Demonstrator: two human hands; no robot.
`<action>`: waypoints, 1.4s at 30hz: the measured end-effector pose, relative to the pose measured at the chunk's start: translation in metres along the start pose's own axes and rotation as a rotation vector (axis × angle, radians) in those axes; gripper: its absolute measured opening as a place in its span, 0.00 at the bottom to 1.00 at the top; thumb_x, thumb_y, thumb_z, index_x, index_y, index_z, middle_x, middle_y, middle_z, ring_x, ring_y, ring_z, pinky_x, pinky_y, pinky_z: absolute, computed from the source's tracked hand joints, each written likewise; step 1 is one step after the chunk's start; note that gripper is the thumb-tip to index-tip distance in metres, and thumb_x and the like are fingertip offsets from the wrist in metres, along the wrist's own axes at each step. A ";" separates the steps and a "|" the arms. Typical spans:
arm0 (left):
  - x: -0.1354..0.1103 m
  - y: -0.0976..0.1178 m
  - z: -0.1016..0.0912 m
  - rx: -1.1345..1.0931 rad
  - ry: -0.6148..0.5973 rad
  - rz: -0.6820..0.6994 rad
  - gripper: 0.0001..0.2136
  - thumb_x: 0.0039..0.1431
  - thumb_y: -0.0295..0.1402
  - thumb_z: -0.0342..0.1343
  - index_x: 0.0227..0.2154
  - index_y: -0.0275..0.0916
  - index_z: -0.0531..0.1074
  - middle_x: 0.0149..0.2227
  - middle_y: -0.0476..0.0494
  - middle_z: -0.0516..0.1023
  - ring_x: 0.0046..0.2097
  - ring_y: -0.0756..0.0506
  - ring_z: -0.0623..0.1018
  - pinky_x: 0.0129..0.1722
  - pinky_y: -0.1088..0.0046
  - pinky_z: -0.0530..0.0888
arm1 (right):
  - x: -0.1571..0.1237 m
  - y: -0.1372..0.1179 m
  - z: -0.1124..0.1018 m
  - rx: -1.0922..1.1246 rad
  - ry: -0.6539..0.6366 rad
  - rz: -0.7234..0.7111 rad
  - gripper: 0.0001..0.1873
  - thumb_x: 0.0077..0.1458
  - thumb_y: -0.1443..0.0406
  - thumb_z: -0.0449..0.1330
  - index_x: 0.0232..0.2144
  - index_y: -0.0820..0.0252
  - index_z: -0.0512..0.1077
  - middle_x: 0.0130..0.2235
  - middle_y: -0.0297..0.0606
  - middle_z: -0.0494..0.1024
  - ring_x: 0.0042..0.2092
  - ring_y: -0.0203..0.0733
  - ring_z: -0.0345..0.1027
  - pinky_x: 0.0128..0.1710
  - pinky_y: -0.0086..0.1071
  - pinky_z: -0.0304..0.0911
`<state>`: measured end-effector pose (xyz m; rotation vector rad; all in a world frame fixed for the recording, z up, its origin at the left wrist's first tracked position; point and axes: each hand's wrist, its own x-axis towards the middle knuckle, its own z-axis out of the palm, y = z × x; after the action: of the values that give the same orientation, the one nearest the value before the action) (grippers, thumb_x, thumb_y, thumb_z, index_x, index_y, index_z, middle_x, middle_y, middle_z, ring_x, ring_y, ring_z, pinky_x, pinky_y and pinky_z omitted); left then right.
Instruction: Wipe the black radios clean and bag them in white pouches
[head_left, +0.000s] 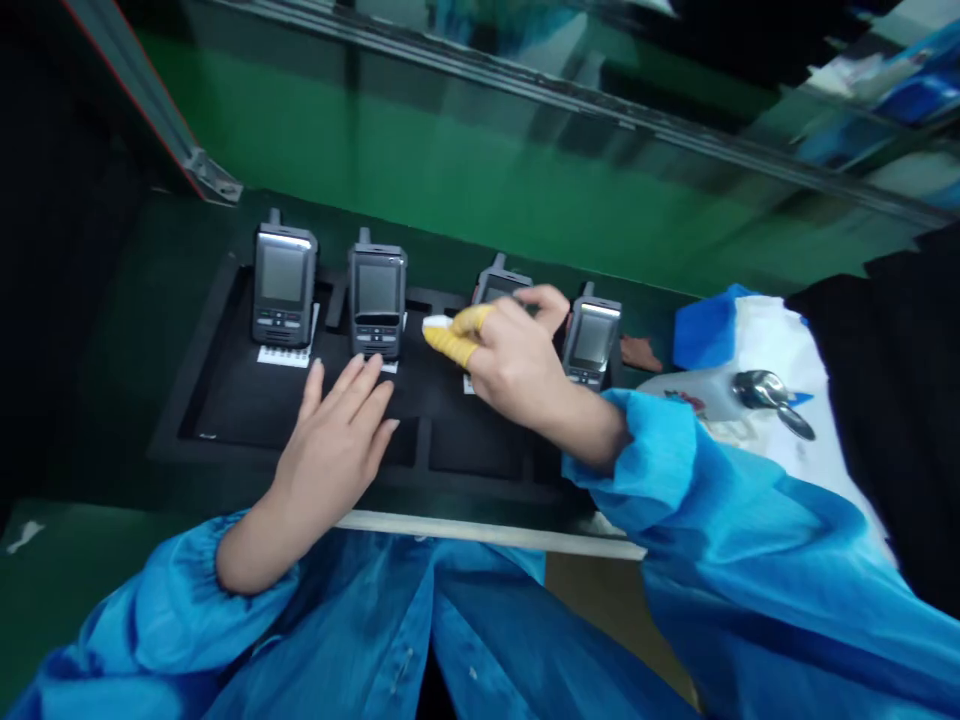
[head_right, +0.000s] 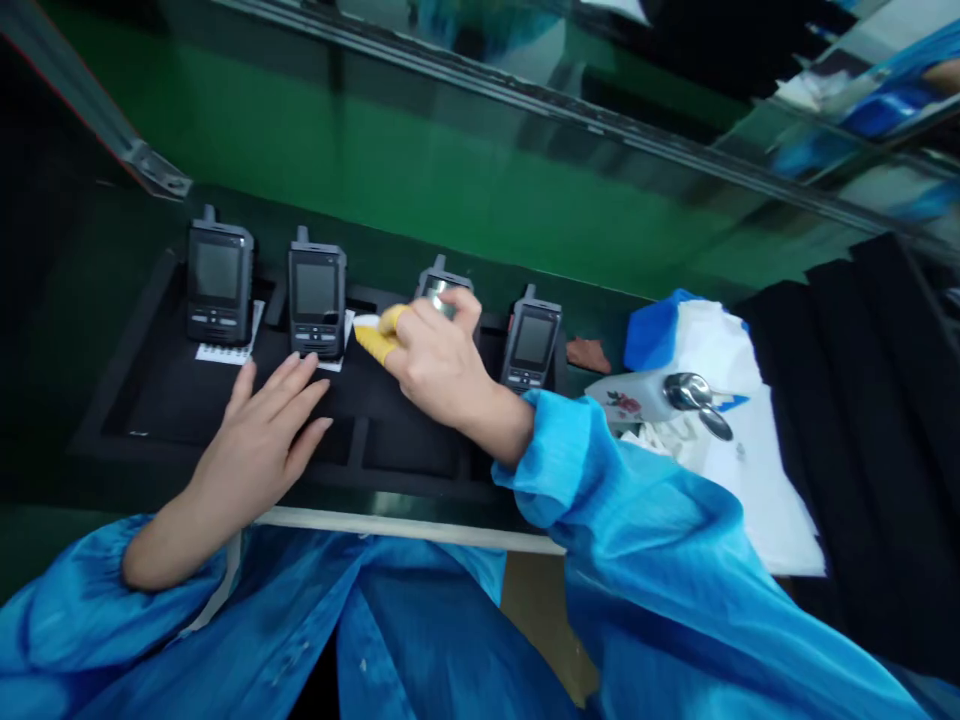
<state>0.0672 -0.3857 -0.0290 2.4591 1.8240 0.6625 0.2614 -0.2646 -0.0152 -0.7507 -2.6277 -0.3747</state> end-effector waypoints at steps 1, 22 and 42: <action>0.001 0.000 0.001 0.003 -0.027 -0.005 0.15 0.65 0.29 0.46 0.51 0.30 0.70 0.59 0.28 0.68 0.61 0.33 0.68 0.60 0.41 0.60 | 0.018 0.002 0.004 0.016 -0.017 0.043 0.20 0.65 0.66 0.44 0.35 0.52 0.76 0.38 0.34 0.73 0.42 0.38 0.59 0.51 0.46 0.41; 0.005 0.003 0.007 0.002 -0.064 -0.051 0.18 0.63 0.30 0.47 0.52 0.26 0.69 0.59 0.26 0.68 0.62 0.34 0.67 0.61 0.50 0.64 | 0.084 -0.011 0.039 -0.067 -0.029 -0.175 0.20 0.66 0.67 0.43 0.33 0.56 0.75 0.32 0.33 0.70 0.40 0.37 0.58 0.52 0.42 0.41; 0.006 0.003 0.007 0.010 -0.027 -0.035 0.17 0.63 0.31 0.49 0.50 0.26 0.71 0.58 0.26 0.68 0.60 0.34 0.69 0.59 0.52 0.66 | 0.091 -0.009 0.041 -0.080 -0.048 -0.065 0.21 0.66 0.68 0.43 0.32 0.56 0.75 0.34 0.34 0.72 0.41 0.38 0.59 0.52 0.44 0.38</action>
<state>0.0734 -0.3796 -0.0327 2.4234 1.8614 0.6168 0.1738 -0.2167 -0.0142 -0.7085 -2.7011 -0.4891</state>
